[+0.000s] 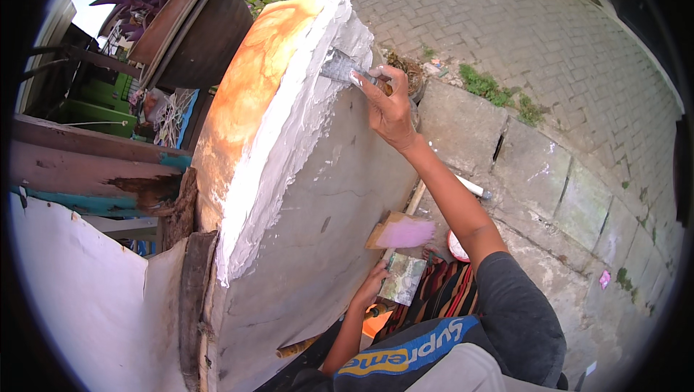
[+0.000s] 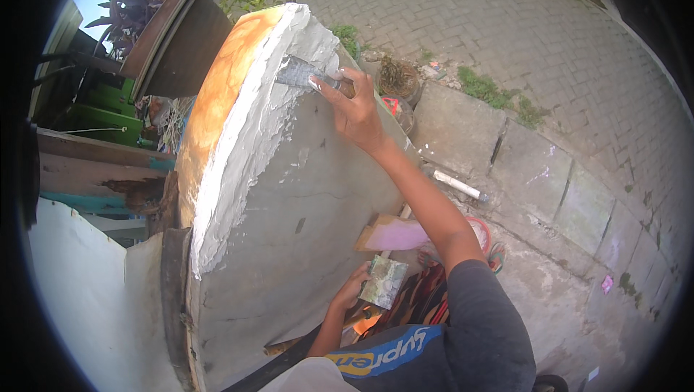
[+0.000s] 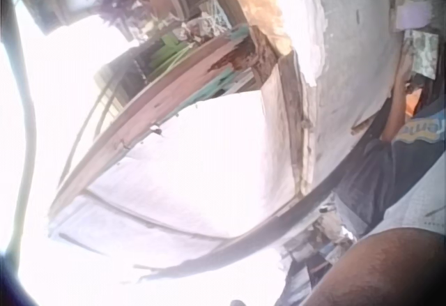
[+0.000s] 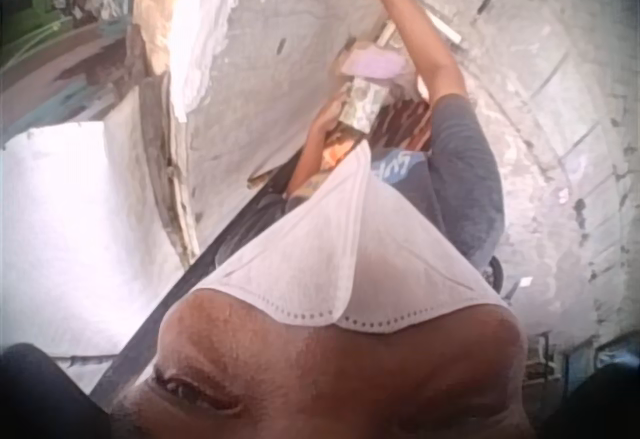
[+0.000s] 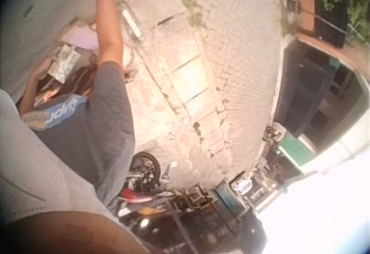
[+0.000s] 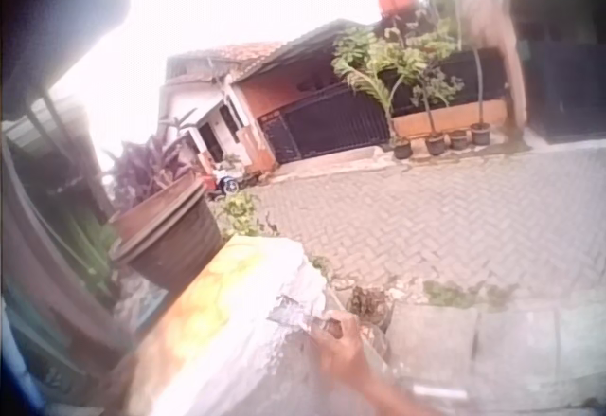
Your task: The person uses a putty knife to scoop white plaster from a bucket and applies it to a vertical wall surface. They repeatedly smooth the plaster along the wall edge, occasionally scraping excess material back onto a metal hawk held in the other hand.
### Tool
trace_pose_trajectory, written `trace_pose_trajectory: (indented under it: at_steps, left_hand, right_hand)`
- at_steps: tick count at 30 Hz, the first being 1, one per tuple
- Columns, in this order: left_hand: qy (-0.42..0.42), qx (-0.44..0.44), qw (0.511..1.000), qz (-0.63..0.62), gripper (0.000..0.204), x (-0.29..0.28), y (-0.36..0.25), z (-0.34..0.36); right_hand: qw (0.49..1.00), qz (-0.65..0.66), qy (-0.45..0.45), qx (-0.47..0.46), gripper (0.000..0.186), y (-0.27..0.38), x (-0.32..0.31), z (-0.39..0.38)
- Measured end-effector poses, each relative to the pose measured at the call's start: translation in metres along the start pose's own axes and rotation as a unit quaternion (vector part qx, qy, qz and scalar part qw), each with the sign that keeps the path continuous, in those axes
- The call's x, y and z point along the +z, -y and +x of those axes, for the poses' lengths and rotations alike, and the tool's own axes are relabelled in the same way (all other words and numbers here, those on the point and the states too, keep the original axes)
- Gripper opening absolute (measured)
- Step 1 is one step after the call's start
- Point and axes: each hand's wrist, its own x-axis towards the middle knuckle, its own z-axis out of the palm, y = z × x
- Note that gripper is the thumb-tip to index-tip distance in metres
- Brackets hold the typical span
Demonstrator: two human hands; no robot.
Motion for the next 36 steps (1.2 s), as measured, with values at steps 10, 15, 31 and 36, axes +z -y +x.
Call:
trace_pose_trajectory:
  at_steps: [10,15,31,36]
  left_hand:
    - [0.033,0.006,0.999,0.010,0.058,-0.028,0.044,0.033]
    - [0.000,-0.001,0.999,0.049,0.058,-0.005,0.011,0.014]
    - [-0.006,0.004,0.998,0.055,0.058,-0.002,0.002,0.010]
    - [0.000,-0.001,0.998,0.067,0.059,0.001,-0.002,0.009]
  right_hand:
    - [0.998,0.018,-0.022,0.056,0.057,-0.005,-0.009,0.000]
    - [0.998,-0.013,0.051,-0.030,0.059,0.010,-0.011,0.000]
    - [0.997,0.012,-0.047,0.056,0.049,-0.030,-0.004,0.011]
    - [0.997,0.044,-0.043,0.043,0.043,-0.012,-0.008,0.014]
